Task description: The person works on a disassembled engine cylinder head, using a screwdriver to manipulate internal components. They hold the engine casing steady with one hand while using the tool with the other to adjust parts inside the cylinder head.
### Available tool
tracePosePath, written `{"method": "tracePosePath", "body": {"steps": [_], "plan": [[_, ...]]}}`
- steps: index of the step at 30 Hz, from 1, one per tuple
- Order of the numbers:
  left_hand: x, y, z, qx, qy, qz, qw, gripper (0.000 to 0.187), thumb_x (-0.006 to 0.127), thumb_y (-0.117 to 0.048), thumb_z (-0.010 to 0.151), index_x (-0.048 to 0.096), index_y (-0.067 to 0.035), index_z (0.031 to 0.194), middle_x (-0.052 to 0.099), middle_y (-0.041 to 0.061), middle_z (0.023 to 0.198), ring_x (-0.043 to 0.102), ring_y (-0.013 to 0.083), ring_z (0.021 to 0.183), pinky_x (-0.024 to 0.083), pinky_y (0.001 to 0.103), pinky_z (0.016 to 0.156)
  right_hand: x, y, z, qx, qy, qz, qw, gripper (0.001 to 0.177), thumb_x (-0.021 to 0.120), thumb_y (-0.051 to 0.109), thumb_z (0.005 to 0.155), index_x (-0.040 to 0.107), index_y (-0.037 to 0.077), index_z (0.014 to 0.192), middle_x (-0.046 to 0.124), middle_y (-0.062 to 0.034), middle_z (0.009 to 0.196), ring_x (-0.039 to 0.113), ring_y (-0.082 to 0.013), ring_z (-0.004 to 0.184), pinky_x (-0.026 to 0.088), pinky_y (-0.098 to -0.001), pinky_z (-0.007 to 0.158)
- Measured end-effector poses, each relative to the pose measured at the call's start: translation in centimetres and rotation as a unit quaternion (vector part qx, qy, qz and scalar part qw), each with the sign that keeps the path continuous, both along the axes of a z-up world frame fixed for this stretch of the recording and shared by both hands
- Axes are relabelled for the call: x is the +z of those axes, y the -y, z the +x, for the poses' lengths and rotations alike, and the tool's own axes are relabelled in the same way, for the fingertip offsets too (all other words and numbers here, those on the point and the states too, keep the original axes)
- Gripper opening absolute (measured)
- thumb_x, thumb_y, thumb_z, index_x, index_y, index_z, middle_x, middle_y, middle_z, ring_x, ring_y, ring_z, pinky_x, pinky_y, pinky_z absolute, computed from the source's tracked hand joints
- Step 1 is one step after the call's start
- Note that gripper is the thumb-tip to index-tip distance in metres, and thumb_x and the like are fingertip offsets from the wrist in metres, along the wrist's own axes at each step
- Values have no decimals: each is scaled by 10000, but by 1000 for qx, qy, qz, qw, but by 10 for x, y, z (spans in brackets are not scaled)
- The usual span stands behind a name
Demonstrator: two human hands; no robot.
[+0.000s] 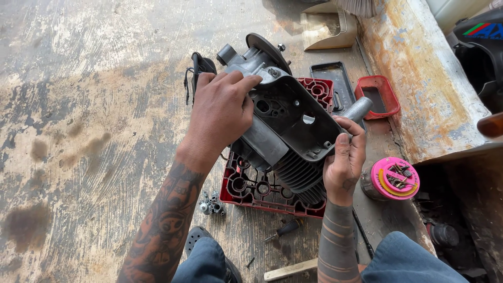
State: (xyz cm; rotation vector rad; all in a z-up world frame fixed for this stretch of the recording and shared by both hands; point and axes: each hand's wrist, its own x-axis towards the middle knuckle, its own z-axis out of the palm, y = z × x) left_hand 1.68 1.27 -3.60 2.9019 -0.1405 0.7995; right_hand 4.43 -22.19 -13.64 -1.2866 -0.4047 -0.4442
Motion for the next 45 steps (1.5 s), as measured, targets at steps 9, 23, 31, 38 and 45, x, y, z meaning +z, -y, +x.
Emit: {"method": "tracePosePath", "body": {"steps": [9, 23, 31, 38, 45], "plan": [[-2, -1, 0, -2, -9, -24, 1000, 417, 581, -156, 892, 651, -239, 1295, 675, 39, 881, 712, 287, 899, 419, 463, 971, 3, -4, 0, -8, 22, 1, 1000, 287, 429, 229, 1118, 528, -18, 1226, 554, -177, 1249, 562, -211, 1184, 493, -364, 1056], [-3, 2, -1, -4, -2, -50, 999, 355, 553, -142, 936, 605, -261, 1266, 707, 44, 954, 736, 297, 912, 424, 426, 1007, 7, -4, -2, -8, 29, 7, 1000, 277, 437, 243, 1122, 514, -4, 1222, 566, -181, 1241, 566, -193, 1162, 500, -354, 1044], [-2, 2, -1, 0, -1, -67, 998, 290, 547, -140, 956, 634, -267, 1201, 729, 45, 974, 745, 293, 907, 429, 408, 1004, 5, -3, 2, -7, 29, 2, 1000, 250, 439, 215, 1125, 519, 2, 1229, 573, -178, 1250, 574, -199, 1174, 505, -368, 1047], [8, 3, -4, -19, -15, -84, 996, 264, 669, -175, 934, 671, -249, 1188, 756, 40, 1021, 752, 285, 939, 412, 411, 1040, 4, -3, 3, -8, 39, 9, 999, 248, 438, 208, 1125, 525, 5, 1239, 571, -172, 1253, 551, -194, 1200, 479, -372, 1072], [26, 4, -14, -38, -49, -121, 991, 437, 804, -329, 820, 682, -200, 1220, 763, 67, 1101, 747, 325, 988, 394, 466, 1062, 4, -2, 3, -7, 38, 10, 999, 246, 449, 211, 1122, 535, 16, 1245, 575, -159, 1254, 552, -192, 1205, 468, -373, 1084]]}}
